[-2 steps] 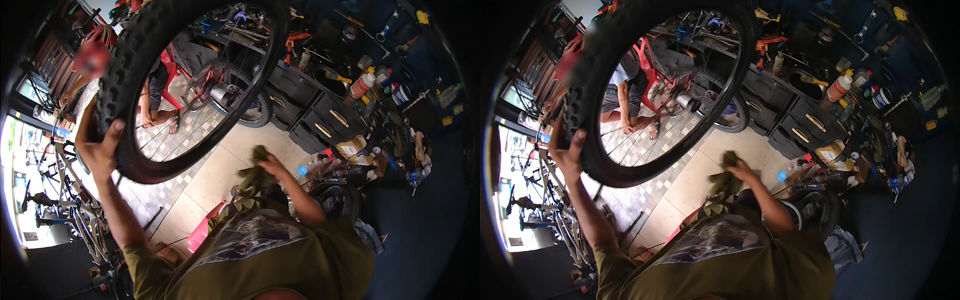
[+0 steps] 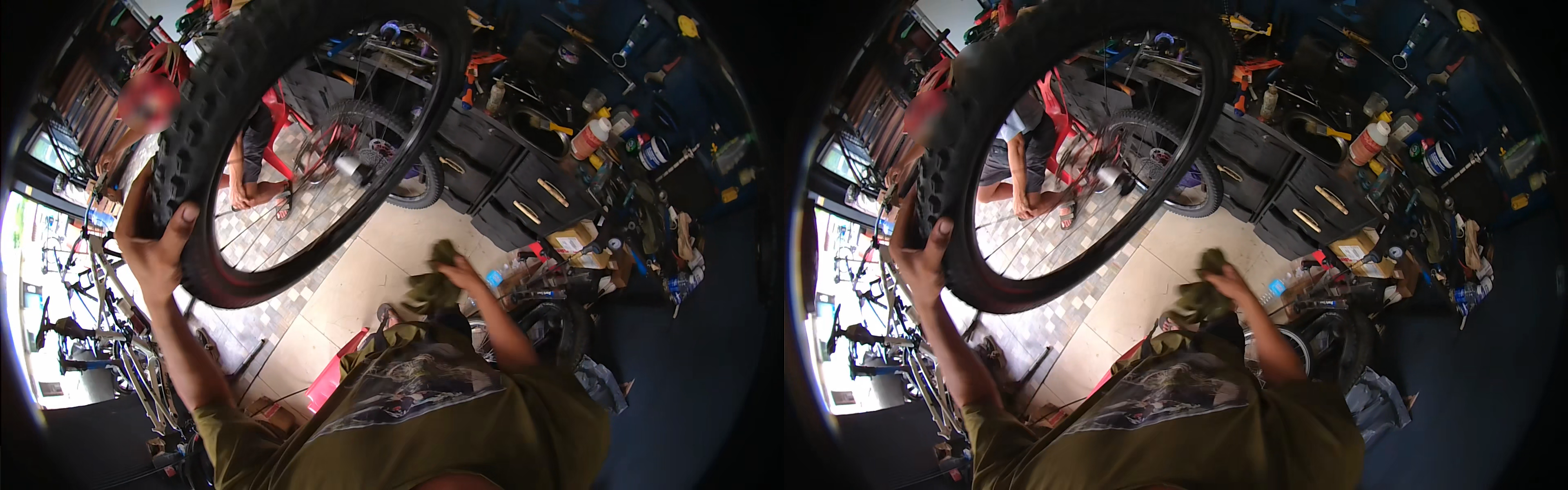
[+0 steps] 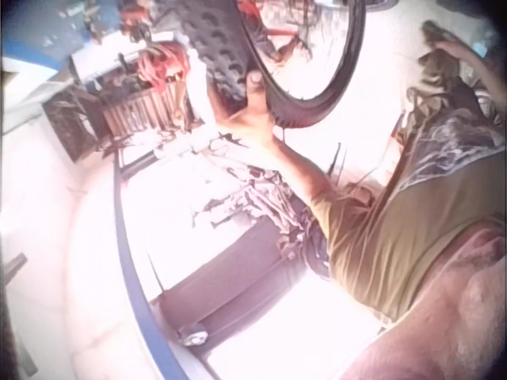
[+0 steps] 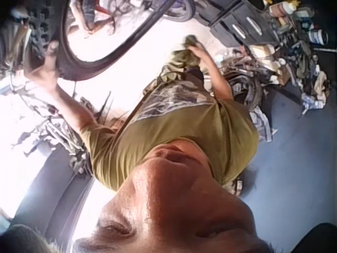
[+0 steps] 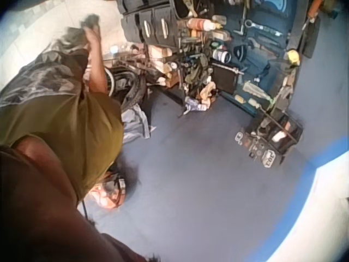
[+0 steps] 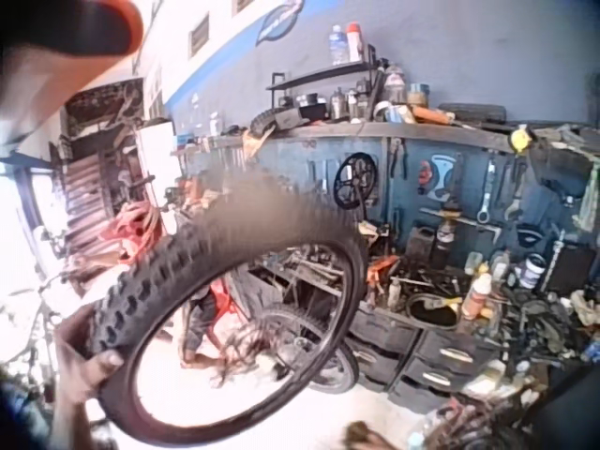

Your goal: The person sits on the floor and cleans the cassette and spokes of a bicycle wheel using a rag. They then stand, wipe the tire and rim, and place the wheel on a workbench before searching through a cluttered toolbox.

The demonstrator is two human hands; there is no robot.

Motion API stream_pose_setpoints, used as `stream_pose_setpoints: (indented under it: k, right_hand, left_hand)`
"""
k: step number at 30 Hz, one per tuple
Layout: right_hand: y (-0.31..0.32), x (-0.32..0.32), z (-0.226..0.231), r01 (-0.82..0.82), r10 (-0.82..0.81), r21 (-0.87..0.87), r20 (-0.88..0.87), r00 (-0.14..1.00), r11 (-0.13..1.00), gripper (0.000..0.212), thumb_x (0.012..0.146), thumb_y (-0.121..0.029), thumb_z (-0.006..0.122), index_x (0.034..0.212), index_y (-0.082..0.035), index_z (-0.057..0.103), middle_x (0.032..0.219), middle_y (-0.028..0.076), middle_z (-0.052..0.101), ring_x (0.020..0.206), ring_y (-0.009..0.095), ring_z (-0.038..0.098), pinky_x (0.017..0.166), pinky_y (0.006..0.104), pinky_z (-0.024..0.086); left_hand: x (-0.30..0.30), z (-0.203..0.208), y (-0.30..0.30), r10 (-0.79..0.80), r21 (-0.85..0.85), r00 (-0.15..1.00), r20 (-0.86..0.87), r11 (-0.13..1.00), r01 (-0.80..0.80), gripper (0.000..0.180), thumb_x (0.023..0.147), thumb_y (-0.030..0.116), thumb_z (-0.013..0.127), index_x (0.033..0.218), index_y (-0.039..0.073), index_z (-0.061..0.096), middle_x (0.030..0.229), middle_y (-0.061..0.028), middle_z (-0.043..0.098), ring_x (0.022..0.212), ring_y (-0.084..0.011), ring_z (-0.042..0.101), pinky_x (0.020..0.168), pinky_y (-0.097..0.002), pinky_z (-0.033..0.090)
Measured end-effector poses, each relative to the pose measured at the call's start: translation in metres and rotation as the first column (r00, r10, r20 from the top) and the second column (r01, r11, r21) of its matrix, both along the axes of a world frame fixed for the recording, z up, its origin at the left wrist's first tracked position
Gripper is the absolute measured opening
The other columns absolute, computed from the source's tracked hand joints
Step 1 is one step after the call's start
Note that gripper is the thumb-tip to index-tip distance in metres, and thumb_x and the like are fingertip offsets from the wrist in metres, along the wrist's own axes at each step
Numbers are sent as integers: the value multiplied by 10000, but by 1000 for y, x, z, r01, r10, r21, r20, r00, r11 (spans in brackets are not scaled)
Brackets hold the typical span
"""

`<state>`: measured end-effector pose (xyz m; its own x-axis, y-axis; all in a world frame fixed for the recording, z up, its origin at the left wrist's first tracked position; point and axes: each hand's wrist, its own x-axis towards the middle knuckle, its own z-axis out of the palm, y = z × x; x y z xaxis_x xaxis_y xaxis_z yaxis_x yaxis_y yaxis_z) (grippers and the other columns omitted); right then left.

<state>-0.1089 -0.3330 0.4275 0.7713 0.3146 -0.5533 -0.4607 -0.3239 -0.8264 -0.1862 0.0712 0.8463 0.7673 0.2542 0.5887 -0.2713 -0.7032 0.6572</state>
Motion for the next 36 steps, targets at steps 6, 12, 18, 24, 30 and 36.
stream_pose_setpoints:
  k: [6, 12, 18, 24, 30, 36]
  right_hand:
    - [-196, -38, -36, 462, -447, -89, 146, 882, 882, 567, 824, -265, 748, 1331, -71, 586, 1226, 58, 656, 1107, 193, 608, 957, 336, 467]
    - [-205, -81, 4, 182, -205, -390, -19, 978, 903, 626, 864, -488, 693, 1309, -56, 600, 1301, 136, 633, 1215, 289, 580, 1016, 390, 431]
    - [-274, -187, -84, -270, 231, -824, -174, 957, 498, 514, 945, -507, 537, 1069, -34, 693, 995, 242, 684, 964, 370, 673, 812, 477, 505]
    - [-314, -178, -109, -398, 288, -723, -279, 916, 564, 451, 870, -215, 714, 1268, -44, 588, 1195, 193, 638, 1103, 341, 604, 878, 433, 509]
    - [-236, -80, -49, -442, 457, -565, -125, 881, 697, 425, 824, -53, 657, 1232, -162, 612, 1068, 231, 672, 1008, 377, 658, 843, 462, 513]
    - [-150, -28, 64, -104, 366, -856, 104, 925, 506, 321, 859, -83, 638, 1155, -126, 521, 933, 216, 665, 944, 423, 642, 783, 516, 493]
  left_hand:
    - [40, -49, 9, -172, 169, 830, -530, 938, 303, 703, 658, 128, 872, 1275, -44, 581, 1087, -182, 702, 997, -208, 684, 899, -340, 518]
    - [91, -274, 24, -213, 278, 486, -848, 601, 749, 809, 736, 540, 758, 1366, 104, 498, 1033, -203, 680, 963, -382, 661, 839, -468, 537]
    - [85, -416, 11, -60, 220, 240, -969, 231, 948, 727, 708, 359, 798, 1323, 111, 500, 1043, -160, 676, 988, -351, 669, 854, -451, 533]
    - [15, -498, 61, 12, 468, 472, -881, 156, 870, 600, 674, 231, 778, 1233, 146, 577, 1103, -31, 636, 1101, -231, 600, 997, -436, 427]
    - [-12, -495, 86, 124, 515, 568, -814, 605, 607, 468, 806, 181, 707, 1236, 362, 662, 1551, -125, 291, 1478, -376, 185, 1150, -647, 218]
    - [-28, -518, 71, 161, 245, 732, -662, 970, 8, 648, 724, 210, 776, 1348, 219, 600, 1602, -279, 46, 1445, -530, 162, 1130, -565, 342]
